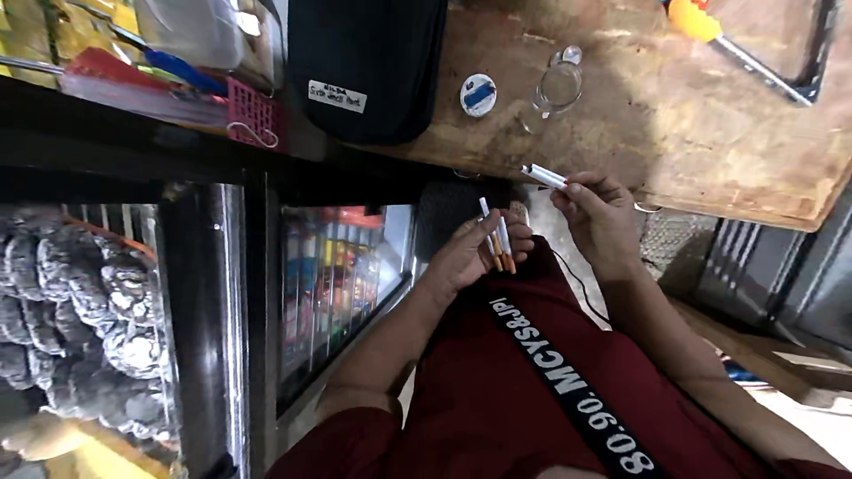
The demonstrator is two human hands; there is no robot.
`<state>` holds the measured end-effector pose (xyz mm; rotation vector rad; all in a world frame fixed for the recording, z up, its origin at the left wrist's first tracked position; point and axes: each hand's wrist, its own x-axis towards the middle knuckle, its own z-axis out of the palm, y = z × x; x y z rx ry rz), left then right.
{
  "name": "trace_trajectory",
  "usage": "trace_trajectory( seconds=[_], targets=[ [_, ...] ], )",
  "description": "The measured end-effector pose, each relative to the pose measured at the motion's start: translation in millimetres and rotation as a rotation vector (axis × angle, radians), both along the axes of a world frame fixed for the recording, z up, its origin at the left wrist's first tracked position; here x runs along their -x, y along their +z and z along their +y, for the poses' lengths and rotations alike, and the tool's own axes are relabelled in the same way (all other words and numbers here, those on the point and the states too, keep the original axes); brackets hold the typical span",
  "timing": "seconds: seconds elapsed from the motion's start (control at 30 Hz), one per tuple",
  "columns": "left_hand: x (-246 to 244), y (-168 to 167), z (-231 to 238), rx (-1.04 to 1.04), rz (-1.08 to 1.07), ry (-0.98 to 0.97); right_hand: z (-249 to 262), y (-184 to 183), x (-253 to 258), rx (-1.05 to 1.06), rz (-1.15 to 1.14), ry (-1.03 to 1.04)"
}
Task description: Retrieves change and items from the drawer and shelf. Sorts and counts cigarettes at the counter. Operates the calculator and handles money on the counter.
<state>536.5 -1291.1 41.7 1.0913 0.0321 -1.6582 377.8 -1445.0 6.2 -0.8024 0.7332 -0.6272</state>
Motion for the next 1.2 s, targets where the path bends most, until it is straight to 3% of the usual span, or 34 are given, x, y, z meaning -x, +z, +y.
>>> trace_trajectory(
  seconds=[0.4,0.77,0.93,1.03,1.1,1.2],
  targets=[
    [-6,9,11,0.083,0.013,-0.248,-2,0,-58,-0.036,-0.124,0.394],
    [-12,9,20,0.069,0.028,-0.197,12,5,-58,0.021,-0.056,0.531],
    [-17,9,18,0.008,0.008,-0.137,-31,29,-40,0.437,0.004,0.229],
    [-23,7,14,0.008,-0.019,-0.061,-78,32,-27,0.853,0.123,0.049],
    [-27,9,11,-0.001,-0.039,-0.009,-97,38,-26,1.079,0.332,0.026],
    [-33,9,6,-0.001,-0.025,0.077,-104,50,-37,1.237,0.638,0.131]
  ],
)
